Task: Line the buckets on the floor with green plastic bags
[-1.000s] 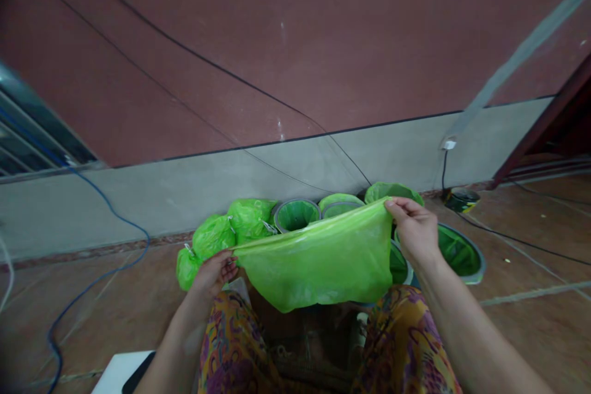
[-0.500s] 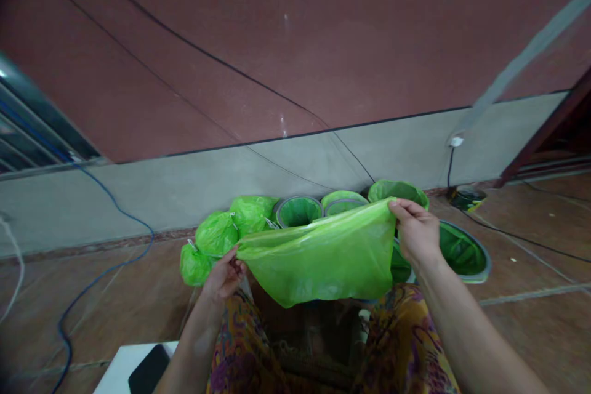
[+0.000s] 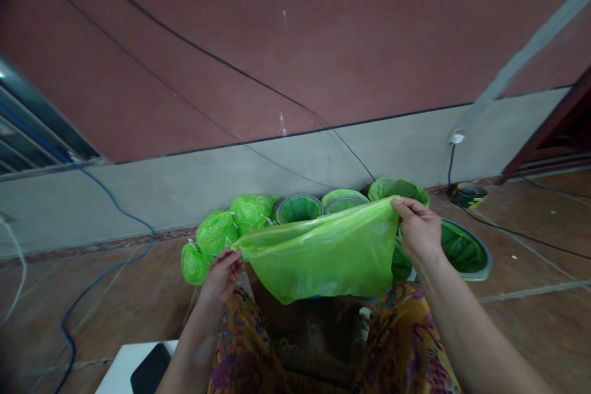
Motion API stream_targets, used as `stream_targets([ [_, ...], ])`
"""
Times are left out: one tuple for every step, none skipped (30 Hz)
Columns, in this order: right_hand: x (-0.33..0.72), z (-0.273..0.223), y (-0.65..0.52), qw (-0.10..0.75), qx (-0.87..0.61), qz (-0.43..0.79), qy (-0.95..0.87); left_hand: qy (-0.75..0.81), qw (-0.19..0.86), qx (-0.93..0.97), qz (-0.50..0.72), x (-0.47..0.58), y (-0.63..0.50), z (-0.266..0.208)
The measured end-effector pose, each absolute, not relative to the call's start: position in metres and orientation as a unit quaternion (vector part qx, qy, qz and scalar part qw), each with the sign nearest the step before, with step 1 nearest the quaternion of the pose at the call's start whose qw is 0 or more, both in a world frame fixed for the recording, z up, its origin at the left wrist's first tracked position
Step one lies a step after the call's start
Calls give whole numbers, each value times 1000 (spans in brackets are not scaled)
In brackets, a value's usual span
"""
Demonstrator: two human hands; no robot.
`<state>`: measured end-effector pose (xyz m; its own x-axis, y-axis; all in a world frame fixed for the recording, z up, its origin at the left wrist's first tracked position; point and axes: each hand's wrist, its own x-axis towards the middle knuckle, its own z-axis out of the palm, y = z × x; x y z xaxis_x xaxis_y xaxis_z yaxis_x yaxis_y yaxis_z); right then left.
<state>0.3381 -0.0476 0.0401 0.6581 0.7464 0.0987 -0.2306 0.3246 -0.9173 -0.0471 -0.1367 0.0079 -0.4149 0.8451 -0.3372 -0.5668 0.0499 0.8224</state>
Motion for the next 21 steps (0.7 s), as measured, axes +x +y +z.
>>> stream_targets([
  [339,41,-48,767,-490,317,-266,530,498,153,670,-48,-135,6],
  [339,41,-49,763,-494,317,-271,560,469,169,662,-50,-134,5],
  [338,42,-50,759,-498,315,-278,591,438,188,651,-52,-133,3],
  [338,42,-51,754,-500,313,-288,623,402,212,637,-54,-131,1],
  [337,42,-51,752,-499,310,-299,654,361,239,621,-56,-129,-1],
  [335,42,-52,751,-496,306,-311,682,319,264,603,-58,-127,-2],
  [333,42,-52,752,-491,299,-322,705,286,284,584,-60,-125,-2],
  [332,42,-51,755,-487,290,-331,721,272,289,568,-62,-123,-2],
  [330,42,-51,758,-483,278,-338,727,293,276,556,-63,-121,-2],
  [329,43,-50,763,-480,266,-342,723,340,246,549,-64,-119,-1],
  [327,43,-49,769,-477,255,-342,708,402,210,541,-66,-118,0],
  [326,43,-48,773,-474,250,-341,686,464,177,532,-67,-117,1],
  [325,44,-47,775,-470,249,-341,664,513,152,522,-69,-117,2],
  [324,45,-46,775,-466,254,-344,648,544,139,515,-71,-118,3],
  [323,45,-45,771,-463,260,-351,638,561,138,509,-73,-119,4],
  [322,46,-44,764,-463,267,-361,633,567,143,507,-77,-120,3],
  [320,48,-44,756,-464,272,-372,630,574,147,502,-80,-122,3],
  [318,51,-44,749,-465,275,-384,635,574,152,494,-85,-123,2],
  [315,54,-44,743,-465,277,-394,651,561,163,484,-89,-124,0],
  [312,59,-44,736,-464,278,-406,674,537,175,475,-93,-124,-1],
  [307,64,-45,731,-462,278,-419,700,507,187,467,-96,-124,-1],
])
